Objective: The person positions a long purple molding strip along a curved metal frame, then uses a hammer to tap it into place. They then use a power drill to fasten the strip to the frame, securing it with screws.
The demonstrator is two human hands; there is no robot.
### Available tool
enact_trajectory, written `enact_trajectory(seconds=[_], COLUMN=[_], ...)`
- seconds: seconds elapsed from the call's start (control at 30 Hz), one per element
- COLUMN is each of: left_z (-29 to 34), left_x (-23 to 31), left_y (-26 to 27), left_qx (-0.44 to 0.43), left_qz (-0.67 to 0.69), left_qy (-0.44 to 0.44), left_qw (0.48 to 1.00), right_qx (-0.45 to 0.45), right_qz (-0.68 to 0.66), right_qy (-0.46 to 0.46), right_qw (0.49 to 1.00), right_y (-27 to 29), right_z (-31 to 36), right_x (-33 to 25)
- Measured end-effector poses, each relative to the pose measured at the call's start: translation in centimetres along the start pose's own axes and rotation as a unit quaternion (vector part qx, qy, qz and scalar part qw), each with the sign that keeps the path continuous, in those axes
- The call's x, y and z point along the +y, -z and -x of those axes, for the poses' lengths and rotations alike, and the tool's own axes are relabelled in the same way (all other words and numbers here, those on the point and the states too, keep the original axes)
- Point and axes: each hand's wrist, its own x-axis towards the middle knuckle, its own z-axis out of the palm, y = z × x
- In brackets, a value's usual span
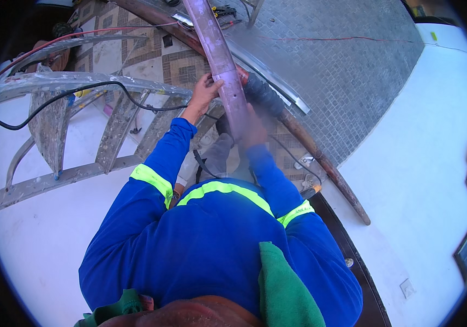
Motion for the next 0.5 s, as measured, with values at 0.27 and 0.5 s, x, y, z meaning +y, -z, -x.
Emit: enact_trajectory(seconds=[0.27,0.5], left_z=[-2.7,-5.4], left_x=[1.1,2.2], left_y=[0.5,0.8], left_qx=[0.089,0.091], left_qz=[-0.013,-0.073], left_qy=[-0.034,0.016], left_qw=[0.995,0.993], right_qx=[-0.027,-0.083], right_qz=[0.059,0.043], right_qy=[0.034,0.037], right_qw=[0.997,0.995], right_y=[1.5,3.7], right_z=[-0.8,-1.1], right_x=[-1.6,-2.0])
